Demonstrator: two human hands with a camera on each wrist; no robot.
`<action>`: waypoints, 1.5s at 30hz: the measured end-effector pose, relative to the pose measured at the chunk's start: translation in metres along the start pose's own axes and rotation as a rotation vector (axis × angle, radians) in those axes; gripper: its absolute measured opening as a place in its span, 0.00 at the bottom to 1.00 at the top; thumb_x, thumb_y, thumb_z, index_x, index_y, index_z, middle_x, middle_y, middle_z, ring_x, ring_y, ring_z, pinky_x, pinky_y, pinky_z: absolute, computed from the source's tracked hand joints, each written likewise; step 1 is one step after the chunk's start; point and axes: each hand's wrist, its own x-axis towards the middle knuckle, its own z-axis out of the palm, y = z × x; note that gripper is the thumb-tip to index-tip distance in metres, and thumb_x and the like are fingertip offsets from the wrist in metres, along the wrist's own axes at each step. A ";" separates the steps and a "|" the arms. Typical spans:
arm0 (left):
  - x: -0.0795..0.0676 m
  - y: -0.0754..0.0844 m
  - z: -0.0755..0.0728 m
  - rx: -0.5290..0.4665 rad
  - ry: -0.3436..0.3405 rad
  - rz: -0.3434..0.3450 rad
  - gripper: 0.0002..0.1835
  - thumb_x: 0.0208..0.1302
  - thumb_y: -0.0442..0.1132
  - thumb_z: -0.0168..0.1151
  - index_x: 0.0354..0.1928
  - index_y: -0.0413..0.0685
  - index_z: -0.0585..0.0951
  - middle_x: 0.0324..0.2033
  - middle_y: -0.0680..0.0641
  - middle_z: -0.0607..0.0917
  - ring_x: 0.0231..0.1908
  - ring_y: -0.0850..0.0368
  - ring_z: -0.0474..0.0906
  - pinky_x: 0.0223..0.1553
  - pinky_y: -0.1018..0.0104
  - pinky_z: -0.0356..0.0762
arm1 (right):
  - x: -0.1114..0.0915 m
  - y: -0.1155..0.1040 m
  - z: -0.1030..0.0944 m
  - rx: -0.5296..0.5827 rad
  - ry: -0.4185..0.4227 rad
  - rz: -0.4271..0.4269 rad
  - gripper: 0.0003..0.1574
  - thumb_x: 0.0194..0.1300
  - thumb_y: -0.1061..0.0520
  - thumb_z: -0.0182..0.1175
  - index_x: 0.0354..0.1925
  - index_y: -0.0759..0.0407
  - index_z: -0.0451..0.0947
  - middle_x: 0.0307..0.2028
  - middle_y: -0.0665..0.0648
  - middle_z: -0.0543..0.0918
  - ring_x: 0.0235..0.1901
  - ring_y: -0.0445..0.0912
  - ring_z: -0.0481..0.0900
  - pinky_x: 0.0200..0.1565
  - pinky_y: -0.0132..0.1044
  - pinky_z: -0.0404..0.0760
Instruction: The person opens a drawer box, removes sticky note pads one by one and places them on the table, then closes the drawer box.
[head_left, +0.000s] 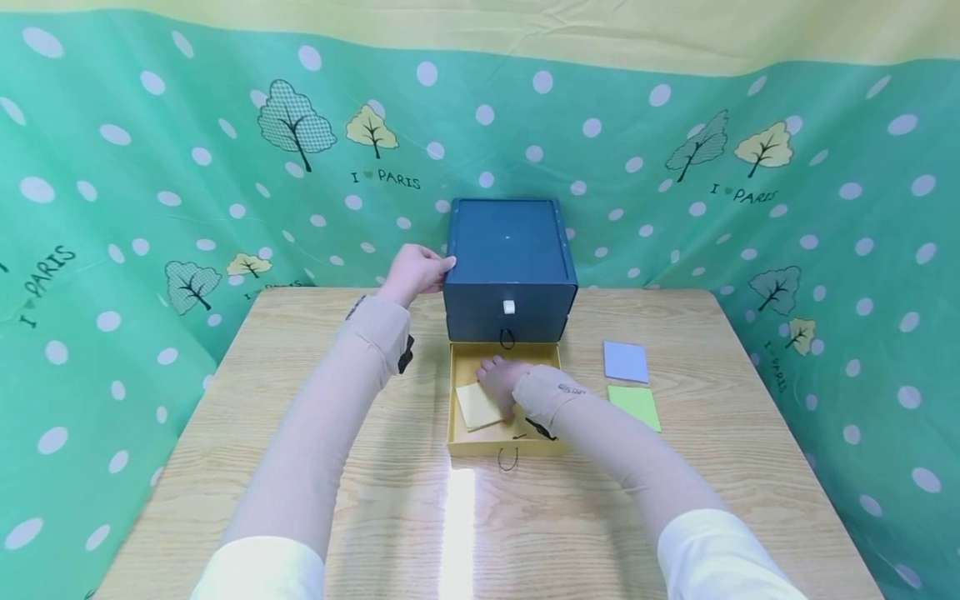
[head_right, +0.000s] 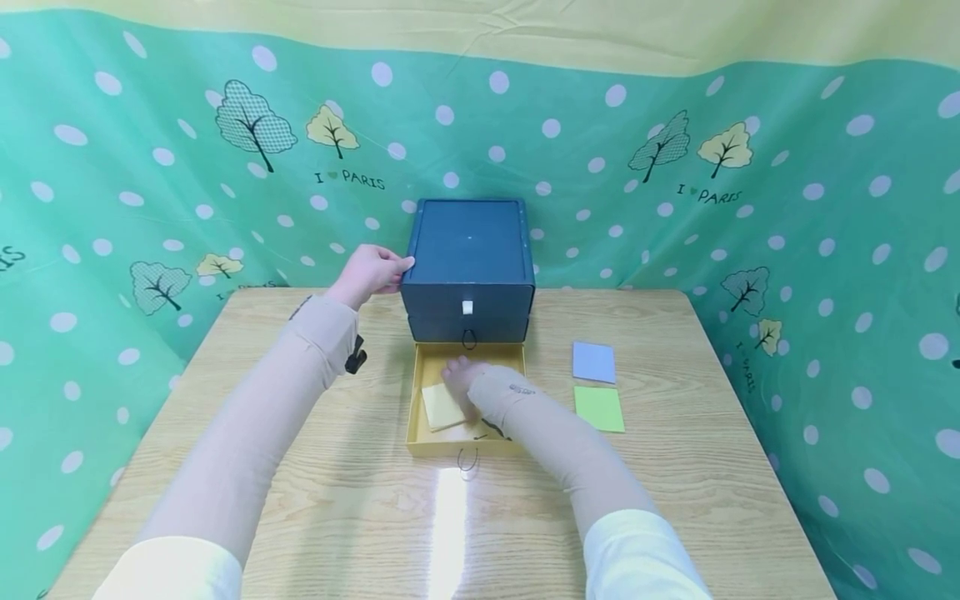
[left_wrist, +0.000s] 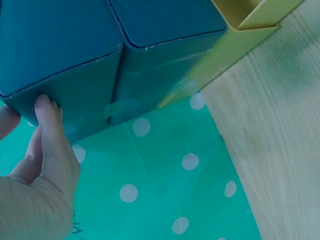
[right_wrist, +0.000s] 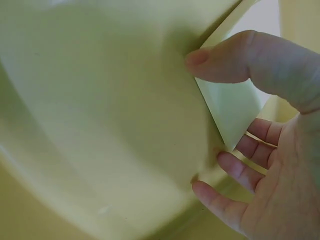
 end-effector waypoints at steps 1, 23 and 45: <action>0.000 0.000 0.000 -0.001 -0.001 0.001 0.17 0.66 0.45 0.59 0.46 0.37 0.80 0.42 0.45 0.80 0.41 0.55 0.79 0.45 0.64 0.83 | -0.001 0.000 0.000 0.005 -0.001 -0.001 0.58 0.40 0.50 0.76 0.66 0.56 0.58 0.67 0.57 0.60 0.66 0.51 0.60 0.63 0.38 0.71; 0.001 0.002 -0.001 -0.017 0.004 0.005 0.18 0.66 0.45 0.60 0.47 0.37 0.80 0.44 0.43 0.80 0.44 0.53 0.79 0.49 0.61 0.82 | -0.011 0.017 -0.008 0.118 0.038 -0.078 0.57 0.42 0.45 0.75 0.65 0.63 0.63 0.65 0.60 0.64 0.66 0.54 0.61 0.68 0.40 0.64; 0.000 0.000 0.001 -0.035 0.003 -0.002 0.18 0.66 0.44 0.59 0.48 0.36 0.79 0.46 0.42 0.80 0.46 0.51 0.79 0.51 0.59 0.81 | -0.025 0.030 -0.012 0.147 0.059 -0.100 0.54 0.48 0.43 0.72 0.66 0.67 0.62 0.67 0.64 0.63 0.67 0.54 0.61 0.69 0.37 0.62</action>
